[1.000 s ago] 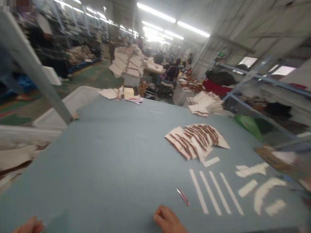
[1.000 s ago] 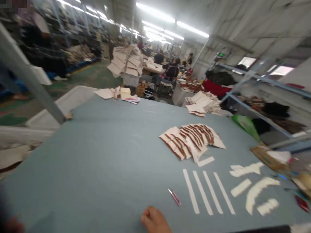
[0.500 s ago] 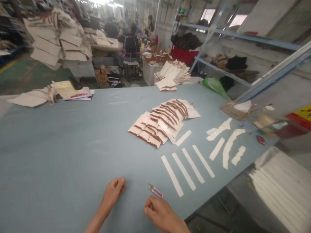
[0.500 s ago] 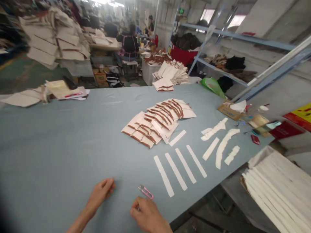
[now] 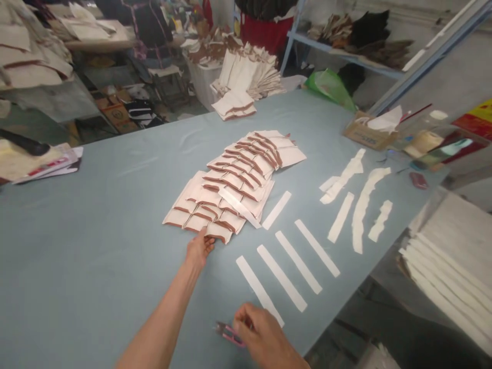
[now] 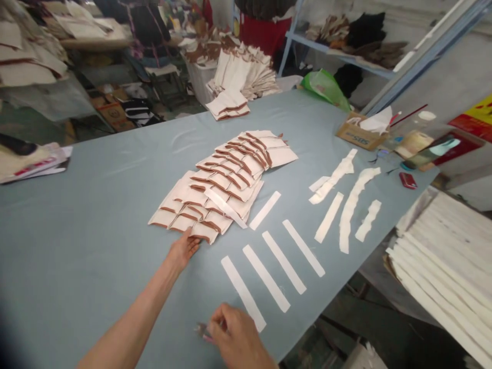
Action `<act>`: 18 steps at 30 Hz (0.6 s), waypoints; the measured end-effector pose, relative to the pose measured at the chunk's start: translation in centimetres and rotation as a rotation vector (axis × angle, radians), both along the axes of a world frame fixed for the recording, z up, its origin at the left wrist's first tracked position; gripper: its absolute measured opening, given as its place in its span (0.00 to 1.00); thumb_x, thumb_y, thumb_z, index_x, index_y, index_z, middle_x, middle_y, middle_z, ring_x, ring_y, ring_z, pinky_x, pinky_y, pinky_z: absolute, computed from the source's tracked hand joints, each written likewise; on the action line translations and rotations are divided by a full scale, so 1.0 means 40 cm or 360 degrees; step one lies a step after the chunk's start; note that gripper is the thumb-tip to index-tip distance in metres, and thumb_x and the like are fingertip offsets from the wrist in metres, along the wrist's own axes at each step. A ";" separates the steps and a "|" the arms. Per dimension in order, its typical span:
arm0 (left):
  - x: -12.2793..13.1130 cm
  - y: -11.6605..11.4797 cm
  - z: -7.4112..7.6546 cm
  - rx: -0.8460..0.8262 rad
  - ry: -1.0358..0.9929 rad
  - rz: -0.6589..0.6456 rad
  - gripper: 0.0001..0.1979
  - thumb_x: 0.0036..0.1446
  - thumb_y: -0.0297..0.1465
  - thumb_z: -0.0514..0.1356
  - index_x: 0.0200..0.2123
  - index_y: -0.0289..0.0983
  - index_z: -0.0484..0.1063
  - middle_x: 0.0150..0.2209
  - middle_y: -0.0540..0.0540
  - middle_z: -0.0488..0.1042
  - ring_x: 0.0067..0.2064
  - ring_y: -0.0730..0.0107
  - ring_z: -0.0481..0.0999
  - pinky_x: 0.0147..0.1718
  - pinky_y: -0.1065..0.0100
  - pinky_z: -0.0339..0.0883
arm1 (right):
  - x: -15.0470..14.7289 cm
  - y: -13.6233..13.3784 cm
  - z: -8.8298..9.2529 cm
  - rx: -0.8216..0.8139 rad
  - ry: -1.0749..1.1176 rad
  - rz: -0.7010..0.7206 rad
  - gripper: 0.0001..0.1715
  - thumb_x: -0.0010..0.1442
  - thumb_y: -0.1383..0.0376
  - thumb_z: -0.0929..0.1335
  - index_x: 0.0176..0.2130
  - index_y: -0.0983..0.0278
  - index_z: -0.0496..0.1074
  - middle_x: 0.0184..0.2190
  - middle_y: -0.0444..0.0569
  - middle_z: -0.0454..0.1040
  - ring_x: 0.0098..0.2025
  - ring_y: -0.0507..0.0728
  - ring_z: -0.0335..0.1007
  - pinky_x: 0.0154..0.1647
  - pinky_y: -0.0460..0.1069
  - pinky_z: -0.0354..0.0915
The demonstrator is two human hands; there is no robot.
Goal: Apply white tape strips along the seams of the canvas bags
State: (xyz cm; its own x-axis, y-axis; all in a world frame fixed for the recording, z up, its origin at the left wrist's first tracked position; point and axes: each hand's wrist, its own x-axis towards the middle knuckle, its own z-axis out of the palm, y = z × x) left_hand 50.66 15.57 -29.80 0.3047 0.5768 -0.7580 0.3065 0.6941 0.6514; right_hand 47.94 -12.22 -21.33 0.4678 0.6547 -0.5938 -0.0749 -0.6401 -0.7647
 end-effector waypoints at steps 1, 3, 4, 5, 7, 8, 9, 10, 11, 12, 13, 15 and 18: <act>0.012 0.007 -0.008 -0.0024 0.0018 0.0042 0.19 0.72 0.39 0.65 0.60 0.36 0.74 0.57 0.39 0.78 0.52 0.56 0.81 0.50 0.52 0.81 | 0.023 0.014 -0.005 0.0033 0.0025 -0.0069 0.10 0.67 0.59 0.68 0.37 0.62 0.77 0.32 0.45 0.81 0.36 0.57 0.75 0.39 0.49 0.65; 0.028 0.017 -0.019 -0.0039 0.0042 0.0099 0.19 0.72 0.39 0.65 0.60 0.36 0.74 0.58 0.39 0.77 0.53 0.55 0.81 0.51 0.51 0.81 | 0.074 0.055 -0.028 0.0100 0.0079 -0.0215 0.13 0.69 0.55 0.69 0.39 0.62 0.77 0.35 0.47 0.81 0.39 0.57 0.76 0.42 0.49 0.68; 0.032 0.021 -0.021 -0.0029 0.0044 0.0113 0.19 0.72 0.39 0.65 0.60 0.36 0.74 0.58 0.39 0.77 0.53 0.55 0.81 0.51 0.51 0.81 | 0.100 0.081 -0.044 0.0130 0.0109 -0.0291 0.15 0.70 0.54 0.68 0.42 0.62 0.76 0.38 0.49 0.82 0.41 0.58 0.77 0.43 0.50 0.70; 0.033 0.024 -0.022 -0.0010 0.0039 0.0118 0.19 0.72 0.38 0.65 0.60 0.36 0.74 0.58 0.39 0.77 0.53 0.55 0.81 0.50 0.51 0.81 | 0.128 0.109 -0.063 0.0154 0.0145 -0.0367 0.18 0.73 0.52 0.65 0.46 0.63 0.76 0.42 0.51 0.82 0.43 0.58 0.78 0.44 0.50 0.72; 0.025 0.029 -0.019 0.0041 0.0017 0.0115 0.18 0.72 0.37 0.66 0.60 0.36 0.74 0.57 0.39 0.78 0.52 0.56 0.82 0.49 0.52 0.81 | 0.183 0.171 -0.103 0.0178 0.0197 -0.0519 0.23 0.77 0.50 0.61 0.55 0.63 0.74 0.51 0.55 0.81 0.48 0.59 0.80 0.45 0.52 0.75; 0.016 0.032 -0.017 0.0067 0.0003 0.0109 0.18 0.72 0.37 0.66 0.59 0.36 0.74 0.57 0.39 0.78 0.51 0.57 0.82 0.49 0.52 0.82 | 0.211 0.204 -0.122 0.0184 0.0215 -0.0581 0.23 0.78 0.50 0.61 0.57 0.63 0.74 0.54 0.56 0.80 0.50 0.60 0.80 0.47 0.54 0.77; 0.002 0.035 -0.014 0.0090 -0.0008 0.0102 0.18 0.72 0.37 0.66 0.59 0.36 0.74 0.56 0.40 0.78 0.51 0.57 0.82 0.49 0.53 0.82 | 0.236 0.236 -0.140 0.0189 0.0228 -0.0633 0.23 0.78 0.51 0.64 0.58 0.64 0.73 0.55 0.56 0.79 0.50 0.60 0.80 0.49 0.56 0.77; -0.015 0.039 -0.012 0.0109 -0.0013 0.0097 0.18 0.72 0.37 0.66 0.59 0.36 0.74 0.56 0.40 0.78 0.51 0.57 0.82 0.49 0.53 0.82 | 0.259 0.267 -0.156 0.0187 0.0242 -0.0671 0.23 0.76 0.51 0.68 0.59 0.65 0.74 0.55 0.55 0.79 0.50 0.60 0.80 0.49 0.58 0.78; -0.035 0.043 -0.010 0.0123 -0.0013 0.0093 0.18 0.72 0.37 0.66 0.59 0.36 0.74 0.56 0.40 0.78 0.51 0.57 0.82 0.49 0.52 0.82 | 0.279 0.296 -0.169 0.0184 0.0245 -0.0698 0.22 0.75 0.52 0.69 0.59 0.65 0.74 0.55 0.55 0.79 0.50 0.61 0.80 0.50 0.59 0.78; -0.060 0.046 -0.008 0.0134 -0.0009 0.0092 0.18 0.72 0.37 0.66 0.59 0.36 0.74 0.56 0.40 0.78 0.51 0.57 0.82 0.49 0.52 0.81 | 0.295 0.322 -0.181 0.0182 0.0237 -0.0718 0.22 0.75 0.53 0.70 0.59 0.65 0.74 0.55 0.55 0.78 0.51 0.61 0.80 0.51 0.59 0.78; -0.088 0.048 -0.007 0.0140 -0.0002 0.0092 0.18 0.72 0.37 0.66 0.59 0.36 0.74 0.56 0.40 0.78 0.51 0.57 0.82 0.49 0.52 0.81 | 0.307 0.344 -0.189 0.0177 0.0222 -0.0731 0.21 0.76 0.54 0.69 0.60 0.65 0.74 0.56 0.55 0.78 0.52 0.61 0.79 0.53 0.60 0.78; -0.155 0.048 -0.002 0.0141 0.0023 0.0101 0.17 0.72 0.37 0.66 0.59 0.35 0.75 0.56 0.40 0.78 0.51 0.57 0.82 0.49 0.53 0.82 | 0.321 0.374 -0.200 0.0156 0.0193 -0.0722 0.21 0.78 0.55 0.66 0.61 0.66 0.74 0.57 0.55 0.77 0.54 0.61 0.79 0.54 0.60 0.77; -0.282 0.036 0.013 0.0132 0.0078 0.0144 0.17 0.72 0.37 0.66 0.58 0.35 0.75 0.55 0.40 0.78 0.50 0.58 0.82 0.48 0.54 0.82 | 0.329 0.389 -0.201 0.0098 0.0155 -0.0654 0.22 0.80 0.55 0.64 0.61 0.68 0.74 0.57 0.55 0.76 0.53 0.60 0.79 0.55 0.59 0.76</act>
